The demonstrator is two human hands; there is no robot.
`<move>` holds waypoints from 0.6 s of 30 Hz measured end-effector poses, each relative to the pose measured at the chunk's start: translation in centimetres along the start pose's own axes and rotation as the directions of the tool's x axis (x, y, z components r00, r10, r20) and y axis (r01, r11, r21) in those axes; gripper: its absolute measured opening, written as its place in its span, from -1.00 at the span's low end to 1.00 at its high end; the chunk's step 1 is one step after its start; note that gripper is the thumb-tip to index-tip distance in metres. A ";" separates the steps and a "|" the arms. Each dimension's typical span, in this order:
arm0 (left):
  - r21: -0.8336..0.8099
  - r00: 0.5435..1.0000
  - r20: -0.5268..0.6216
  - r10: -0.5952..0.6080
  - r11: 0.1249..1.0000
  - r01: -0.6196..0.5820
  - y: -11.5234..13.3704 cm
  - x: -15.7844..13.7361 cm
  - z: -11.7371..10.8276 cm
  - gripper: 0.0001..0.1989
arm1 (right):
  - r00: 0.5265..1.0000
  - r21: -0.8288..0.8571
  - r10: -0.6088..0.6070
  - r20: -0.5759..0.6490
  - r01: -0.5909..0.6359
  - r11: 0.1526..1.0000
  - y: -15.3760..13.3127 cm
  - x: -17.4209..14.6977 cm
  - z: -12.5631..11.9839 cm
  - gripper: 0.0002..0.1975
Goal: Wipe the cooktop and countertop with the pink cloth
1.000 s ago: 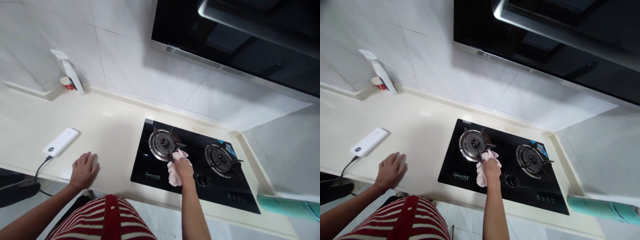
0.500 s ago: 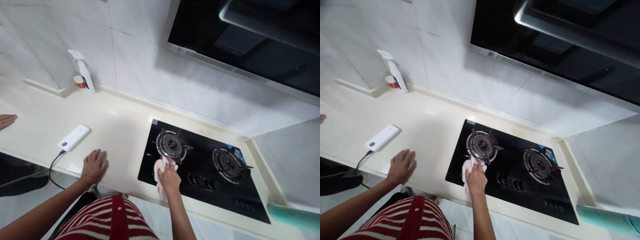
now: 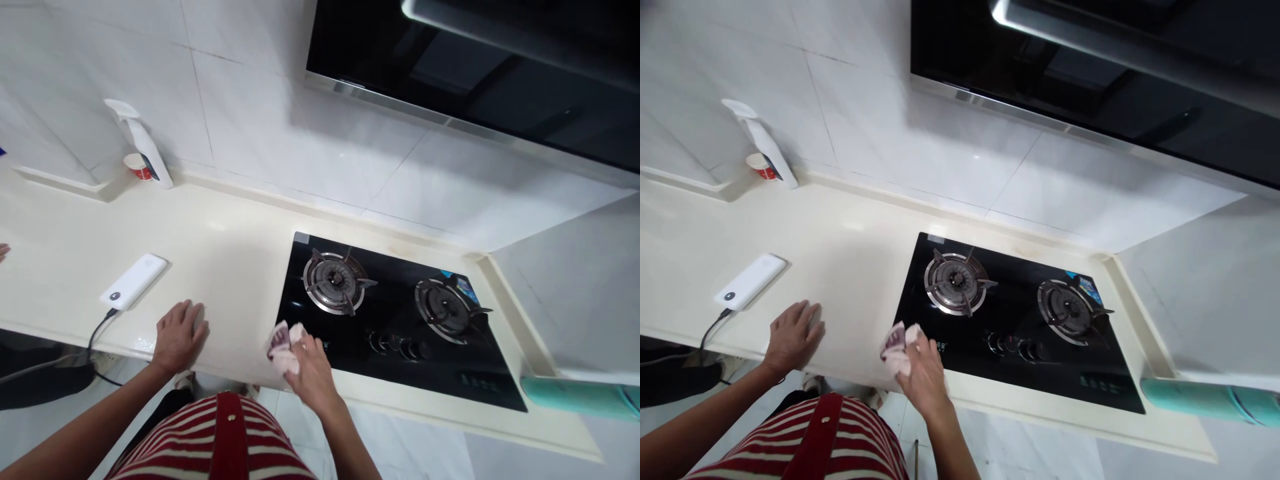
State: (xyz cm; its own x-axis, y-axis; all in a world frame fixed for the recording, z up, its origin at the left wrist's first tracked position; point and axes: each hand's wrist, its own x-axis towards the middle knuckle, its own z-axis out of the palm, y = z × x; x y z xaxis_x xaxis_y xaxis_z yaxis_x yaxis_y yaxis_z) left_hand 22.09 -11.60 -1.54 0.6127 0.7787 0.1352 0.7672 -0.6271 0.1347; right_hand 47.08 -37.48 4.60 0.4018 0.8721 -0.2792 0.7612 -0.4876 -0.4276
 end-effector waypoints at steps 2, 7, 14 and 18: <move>-0.010 1.000 0.012 -0.009 1.000 0.009 0.0 0.1 -0.1 -0.50 | 0.988 0.085 0.051 0.146 -0.064 0.994 3.0 -4.1 -0.5 -0.35; -0.028 0.999 0.035 -0.039 0.999 0.040 0.6 0.2 -0.5 -0.51 | 0.837 0.064 0.465 0.288 -0.501 0.863 13.6 -13.4 -4.9 -0.57; 0.012 0.998 0.052 -0.032 0.999 0.031 0.9 0.3 -0.8 -0.48 | 0.598 0.184 0.744 -0.297 -0.729 0.659 18.5 -12.2 -12.2 -0.23; 0.044 0.998 0.058 -0.026 0.999 0.023 0.8 0.4 -0.7 -0.49 | 0.438 0.225 0.706 -0.556 -0.738 0.636 18.2 -6.2 -15.4 -0.24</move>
State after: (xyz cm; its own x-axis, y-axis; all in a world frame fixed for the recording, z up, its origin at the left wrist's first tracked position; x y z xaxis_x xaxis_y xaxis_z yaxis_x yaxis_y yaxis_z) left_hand 22.80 -11.75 -0.68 0.6026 0.7946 0.0747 0.7889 -0.6072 0.0943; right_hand 66.27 -51.14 11.85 0.9967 0.0607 0.0537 0.0726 -0.9630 -0.2597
